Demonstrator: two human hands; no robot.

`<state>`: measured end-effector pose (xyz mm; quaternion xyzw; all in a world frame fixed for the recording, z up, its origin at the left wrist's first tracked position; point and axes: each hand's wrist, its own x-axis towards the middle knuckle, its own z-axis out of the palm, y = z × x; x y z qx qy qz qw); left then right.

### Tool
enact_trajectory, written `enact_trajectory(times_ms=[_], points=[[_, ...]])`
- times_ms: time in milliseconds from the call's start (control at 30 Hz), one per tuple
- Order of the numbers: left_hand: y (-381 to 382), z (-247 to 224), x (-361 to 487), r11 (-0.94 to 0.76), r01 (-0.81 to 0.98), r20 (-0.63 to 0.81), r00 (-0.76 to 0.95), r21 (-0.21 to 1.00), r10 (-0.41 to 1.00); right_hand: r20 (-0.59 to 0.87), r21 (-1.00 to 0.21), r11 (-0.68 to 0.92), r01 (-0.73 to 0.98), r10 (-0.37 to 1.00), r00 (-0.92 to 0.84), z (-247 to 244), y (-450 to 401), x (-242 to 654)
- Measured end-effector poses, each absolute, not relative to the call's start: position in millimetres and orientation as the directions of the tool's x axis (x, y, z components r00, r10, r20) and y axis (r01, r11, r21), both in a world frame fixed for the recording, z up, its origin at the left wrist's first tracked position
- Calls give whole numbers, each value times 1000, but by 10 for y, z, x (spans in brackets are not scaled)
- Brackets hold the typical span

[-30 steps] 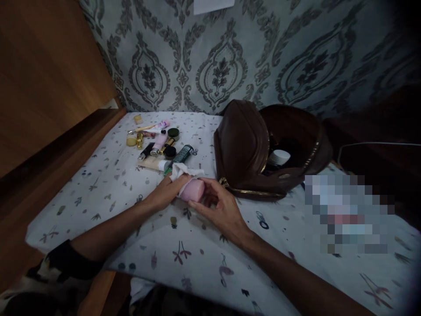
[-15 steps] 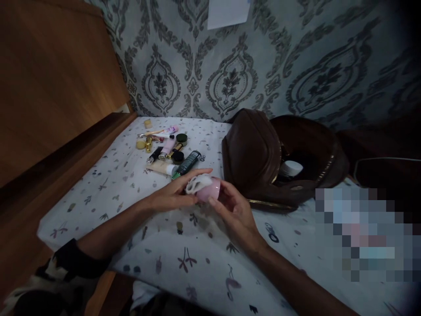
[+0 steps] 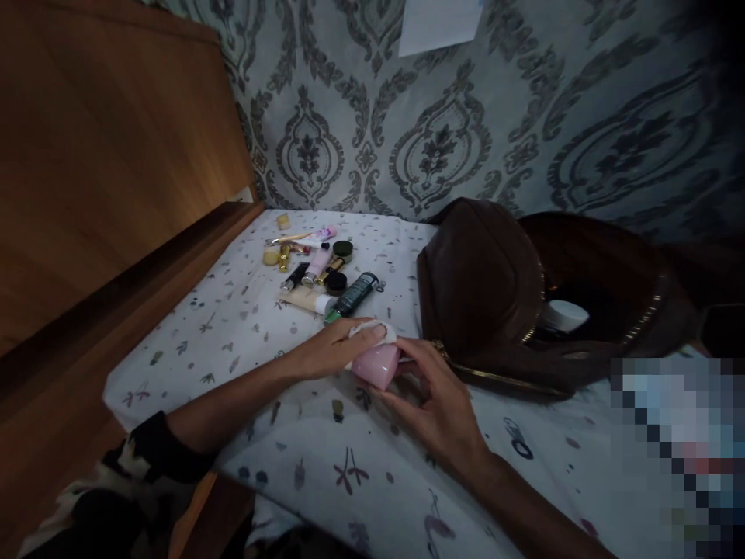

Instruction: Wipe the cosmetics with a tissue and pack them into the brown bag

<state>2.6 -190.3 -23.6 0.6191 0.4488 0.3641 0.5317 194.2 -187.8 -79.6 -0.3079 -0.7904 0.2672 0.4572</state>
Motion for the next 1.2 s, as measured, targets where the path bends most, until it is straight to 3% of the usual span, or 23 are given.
enact_trajectory(times_ms=[133,300,533,700,833,967,1200], points=[[-1900,-232,33,256,79,-267,372,963,889,651,-558,765,320,643,-403,-750,-1910,1948],[-1909,-244,78,382,58,-370,415,922,831,703,-439,788,432,601,-381,-740,-1945,1935],[-1911,-220,70,232,250,-313,364,940,877,731,-317,810,493,540,-418,-777,-1936,1960],[-1928,-193,32,152,436,-297,288,887,910,749,-257,810,527,512,-421,-774,-1938,1966],[-1939,-204,26,63,532,-178,168,844,969,741,-202,806,557,497,-451,-714,-1984,1965],[-1945,-188,63,25,558,-80,75,830,994,718,-220,799,559,521,-462,-623,-2022,1983],[-1988,-206,108,82,421,-106,33,903,994,720,-425,830,361,551,-421,-271,-2016,2244]])
